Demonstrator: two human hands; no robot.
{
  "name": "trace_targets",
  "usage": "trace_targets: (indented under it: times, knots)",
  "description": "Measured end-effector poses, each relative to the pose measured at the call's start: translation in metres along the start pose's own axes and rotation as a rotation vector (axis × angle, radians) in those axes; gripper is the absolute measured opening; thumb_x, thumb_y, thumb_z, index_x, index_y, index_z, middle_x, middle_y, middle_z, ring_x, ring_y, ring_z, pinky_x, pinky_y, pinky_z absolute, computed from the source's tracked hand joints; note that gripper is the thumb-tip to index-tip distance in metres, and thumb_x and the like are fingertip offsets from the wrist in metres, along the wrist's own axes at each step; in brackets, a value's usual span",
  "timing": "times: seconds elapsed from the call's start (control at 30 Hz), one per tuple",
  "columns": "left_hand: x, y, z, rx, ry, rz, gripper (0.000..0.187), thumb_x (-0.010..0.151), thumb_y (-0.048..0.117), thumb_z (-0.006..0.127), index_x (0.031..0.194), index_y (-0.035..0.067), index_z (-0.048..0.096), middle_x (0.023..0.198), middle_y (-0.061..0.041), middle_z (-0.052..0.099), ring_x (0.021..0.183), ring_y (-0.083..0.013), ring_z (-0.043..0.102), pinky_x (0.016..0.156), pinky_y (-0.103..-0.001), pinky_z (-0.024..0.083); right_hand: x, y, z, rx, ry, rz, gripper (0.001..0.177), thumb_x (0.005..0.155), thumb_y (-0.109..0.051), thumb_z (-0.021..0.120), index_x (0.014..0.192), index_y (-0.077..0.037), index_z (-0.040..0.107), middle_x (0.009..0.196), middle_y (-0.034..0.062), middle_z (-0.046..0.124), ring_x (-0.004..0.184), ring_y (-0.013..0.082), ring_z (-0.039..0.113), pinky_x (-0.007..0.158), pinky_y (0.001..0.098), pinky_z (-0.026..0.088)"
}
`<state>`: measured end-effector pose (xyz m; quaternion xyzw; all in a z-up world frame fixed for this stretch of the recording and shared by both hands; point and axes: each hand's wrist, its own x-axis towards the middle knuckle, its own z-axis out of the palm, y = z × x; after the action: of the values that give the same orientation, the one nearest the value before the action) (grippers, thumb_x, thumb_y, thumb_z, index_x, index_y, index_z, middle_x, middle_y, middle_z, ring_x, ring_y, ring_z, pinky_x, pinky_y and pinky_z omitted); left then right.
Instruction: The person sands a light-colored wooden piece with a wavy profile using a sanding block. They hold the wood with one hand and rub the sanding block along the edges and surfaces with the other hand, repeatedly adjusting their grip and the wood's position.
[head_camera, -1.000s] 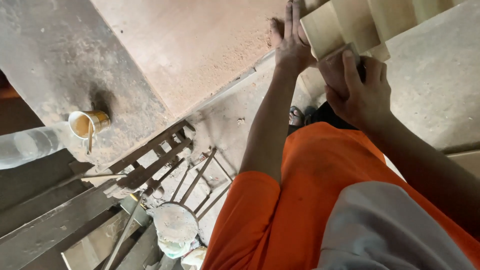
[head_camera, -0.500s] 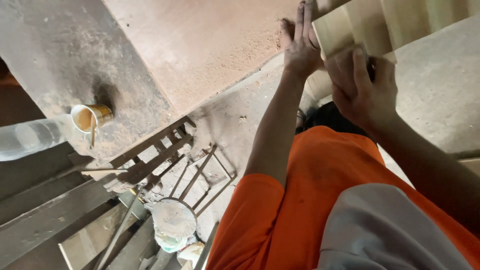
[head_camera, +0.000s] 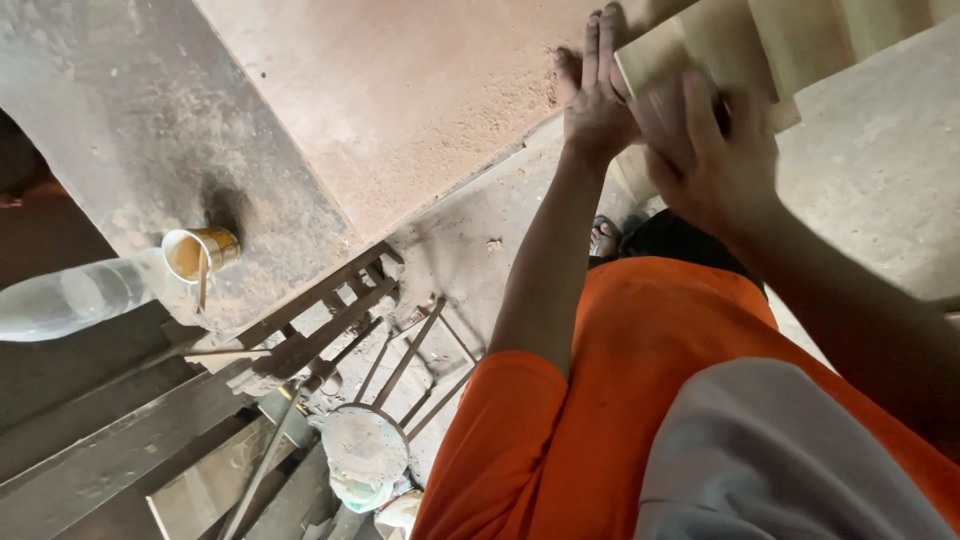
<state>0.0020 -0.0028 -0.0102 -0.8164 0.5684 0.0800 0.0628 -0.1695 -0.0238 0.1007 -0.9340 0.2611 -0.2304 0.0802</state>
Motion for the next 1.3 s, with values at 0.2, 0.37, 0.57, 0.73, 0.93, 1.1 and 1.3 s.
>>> trace_targets:
  times: [0.2, 0.37, 0.57, 0.73, 0.93, 1.1, 1.3]
  knots:
    - [-0.007, 0.002, -0.035, 0.114, -0.206, 0.012, 0.092, 0.12, 0.065, 0.041, 0.167, 0.004, -0.009, 0.169, -0.026, -0.016, 0.157, -0.0411, -0.014, 0.126, -0.074, 0.008, 0.047, -0.001, 0.013, -0.076, -0.075, 0.018, 0.08, 0.101, -0.04, 0.076, 0.16, -0.004, 0.036, 0.129, 0.0267, 0.055, 0.099, 0.0372, 0.056, 0.075, 0.0452, 0.059]
    - [0.008, -0.002, 0.004, -0.01, -0.123, 0.026, 0.134, 0.089, 0.094, 0.079, 0.166, 0.01, 0.009, 0.164, -0.029, -0.02, 0.156, -0.0443, -0.016, 0.125, -0.081, 0.005, -0.029, -0.003, -0.024, 0.085, -0.04, 0.032, 0.071, 0.094, -0.026, 0.077, 0.154, 0.001, 0.049, 0.119, 0.027, 0.052, 0.098, 0.0413, 0.057, 0.065, 0.0511, 0.057]
    - [-0.009, 0.004, -0.037, 0.122, -0.161, 0.006, 0.089, 0.116, 0.066, 0.042, 0.168, 0.008, -0.001, 0.17, -0.025, -0.011, 0.157, -0.0416, -0.012, 0.126, -0.074, 0.007, 0.046, 0.012, 0.024, -0.025, 0.099, -0.04, 0.074, 0.098, -0.039, 0.079, 0.156, -0.004, 0.051, 0.115, 0.0247, 0.053, 0.092, 0.0374, 0.058, 0.072, 0.0469, 0.057]
    - [0.002, 0.002, -0.007, 0.073, 0.026, -0.019, 0.079, 0.099, 0.033, 0.053, 0.169, 0.019, 0.018, 0.169, -0.022, -0.006, 0.158, -0.0373, -0.007, 0.128, -0.076, 0.01, -0.006, -0.001, -0.013, 0.049, 0.028, -0.057, 0.069, 0.1, -0.026, 0.077, 0.154, 0.003, 0.046, 0.122, 0.0236, 0.061, 0.091, 0.0359, 0.054, 0.069, 0.0463, 0.054]
    - [0.002, 0.004, 0.016, 0.027, 0.026, 0.017, 0.153, 0.081, 0.114, 0.082, 0.167, 0.016, 0.003, 0.17, -0.024, -0.018, 0.161, -0.0404, -0.014, 0.126, -0.081, 0.015, 0.011, 0.006, -0.001, -0.057, 0.003, -0.065, 0.065, 0.1, -0.031, 0.074, 0.15, 0.003, 0.051, 0.119, 0.0246, 0.061, 0.094, 0.0375, 0.06, 0.06, 0.0478, 0.055]
    - [-0.009, 0.005, -0.021, 0.2, -0.117, -0.025, 0.081, 0.117, 0.06, 0.034, 0.169, 0.007, 0.001, 0.171, -0.022, -0.009, 0.159, -0.0381, -0.006, 0.126, -0.072, 0.012, 0.036, 0.007, 0.021, 0.029, 0.001, 0.042, 0.077, 0.095, -0.039, 0.078, 0.158, -0.006, 0.048, 0.118, 0.0262, 0.05, 0.096, 0.04, 0.058, 0.074, 0.0518, 0.059]
    - [0.009, 0.001, -0.025, -0.034, -0.273, -0.006, 0.131, 0.085, 0.093, 0.069, 0.169, 0.014, 0.006, 0.163, -0.024, -0.026, 0.153, -0.0392, -0.024, 0.125, -0.078, -0.002, -0.046, 0.008, -0.016, 0.052, -0.044, 0.05, 0.078, 0.088, -0.032, 0.083, 0.153, -0.003, 0.049, 0.13, 0.0281, 0.054, 0.099, 0.0471, 0.061, 0.064, 0.0571, 0.057]
